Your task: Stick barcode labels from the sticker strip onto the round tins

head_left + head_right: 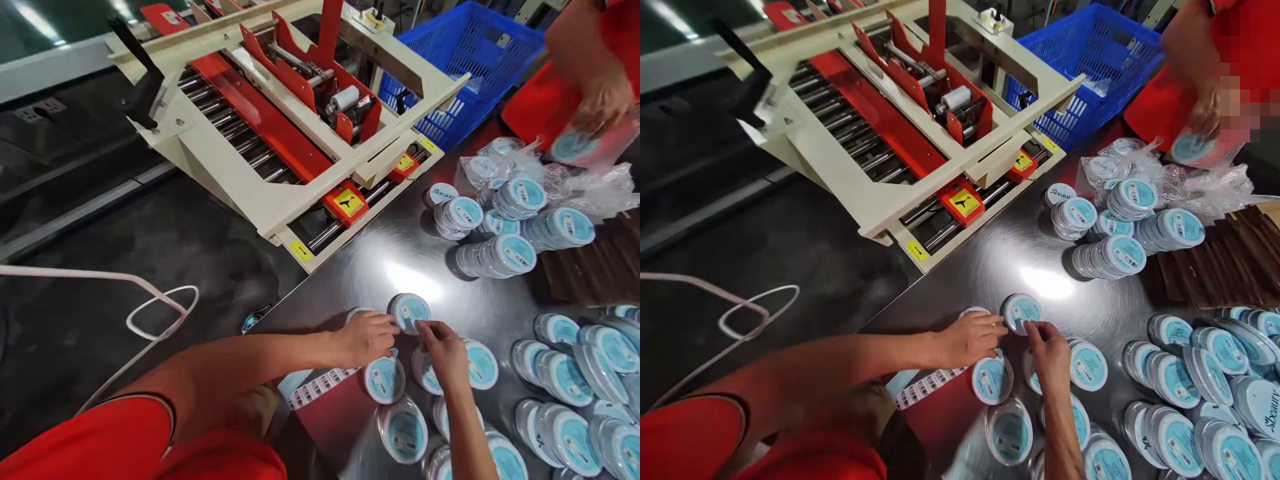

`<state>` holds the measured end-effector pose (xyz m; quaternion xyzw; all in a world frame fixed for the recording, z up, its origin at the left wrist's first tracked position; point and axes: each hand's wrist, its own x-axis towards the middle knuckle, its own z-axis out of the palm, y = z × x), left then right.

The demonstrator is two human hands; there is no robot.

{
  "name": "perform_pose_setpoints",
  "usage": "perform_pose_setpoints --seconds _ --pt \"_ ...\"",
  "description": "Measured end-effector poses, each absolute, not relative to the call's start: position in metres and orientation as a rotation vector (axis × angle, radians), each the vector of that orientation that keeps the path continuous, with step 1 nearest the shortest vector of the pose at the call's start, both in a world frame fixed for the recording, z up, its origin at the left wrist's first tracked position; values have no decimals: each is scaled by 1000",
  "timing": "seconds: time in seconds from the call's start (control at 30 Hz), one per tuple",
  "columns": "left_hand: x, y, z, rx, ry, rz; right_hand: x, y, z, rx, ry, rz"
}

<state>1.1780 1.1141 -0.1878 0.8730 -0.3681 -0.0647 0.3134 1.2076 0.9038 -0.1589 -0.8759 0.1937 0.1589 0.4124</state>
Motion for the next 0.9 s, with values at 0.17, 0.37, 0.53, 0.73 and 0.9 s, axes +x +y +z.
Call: perform_pose_setpoints --seconds 0.17,0.37,0.53,0.73,0.9 --pt "1189 1102 -204 2437 -1195 -106 1211 905 -174 -2292 438 447" --pt "1190 1102 -208 2438 -1153 -167 1217 903 -174 -2377 405 508" --pt "1192 1102 -204 2457 -1186 -135 1221 901 -175 -2421 339 541" --pt "1193 1103 -204 2454 -1199 -80 1224 898 -175 -2432 290 577" --pt "1188 1102 -210 2391 -1126 -83 1224 908 -172 -2608 156 592"
